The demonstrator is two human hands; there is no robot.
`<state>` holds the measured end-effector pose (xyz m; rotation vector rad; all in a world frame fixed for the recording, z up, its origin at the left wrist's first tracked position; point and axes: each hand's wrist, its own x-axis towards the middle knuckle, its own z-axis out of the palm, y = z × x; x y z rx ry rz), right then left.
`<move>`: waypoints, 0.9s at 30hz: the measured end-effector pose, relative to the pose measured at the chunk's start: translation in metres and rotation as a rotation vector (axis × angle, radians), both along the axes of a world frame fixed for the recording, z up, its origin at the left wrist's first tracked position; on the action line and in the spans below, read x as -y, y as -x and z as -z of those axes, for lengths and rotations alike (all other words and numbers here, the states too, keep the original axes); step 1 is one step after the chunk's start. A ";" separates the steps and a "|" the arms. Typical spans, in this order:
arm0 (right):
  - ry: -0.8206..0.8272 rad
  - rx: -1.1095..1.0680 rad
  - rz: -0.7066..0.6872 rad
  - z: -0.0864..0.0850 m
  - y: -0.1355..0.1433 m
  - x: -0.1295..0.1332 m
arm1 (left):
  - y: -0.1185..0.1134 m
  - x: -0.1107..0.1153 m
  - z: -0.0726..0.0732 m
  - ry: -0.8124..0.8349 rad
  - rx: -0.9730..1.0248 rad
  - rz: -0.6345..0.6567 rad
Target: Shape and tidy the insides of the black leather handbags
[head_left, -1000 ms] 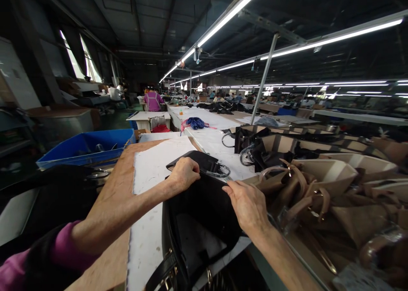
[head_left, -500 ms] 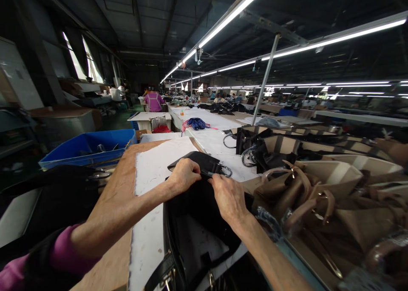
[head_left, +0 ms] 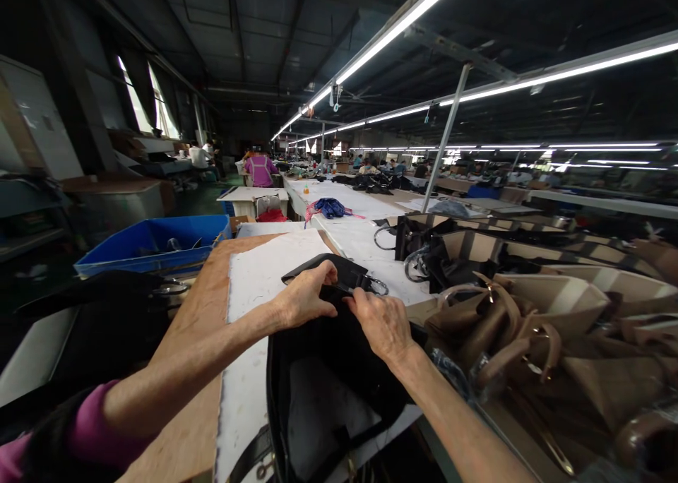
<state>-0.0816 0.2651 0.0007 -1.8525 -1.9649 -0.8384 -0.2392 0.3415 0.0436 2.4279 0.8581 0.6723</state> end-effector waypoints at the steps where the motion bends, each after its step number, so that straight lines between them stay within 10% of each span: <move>1: -0.008 0.014 -0.013 0.000 -0.003 0.001 | 0.005 0.000 0.000 0.017 0.008 0.023; 16: -0.110 0.079 -0.071 0.009 -0.015 0.014 | 0.016 0.002 0.004 -0.155 -0.207 0.129; 27: 0.208 -0.148 0.163 -0.017 0.008 0.007 | 0.012 0.008 0.003 -0.153 -0.188 0.039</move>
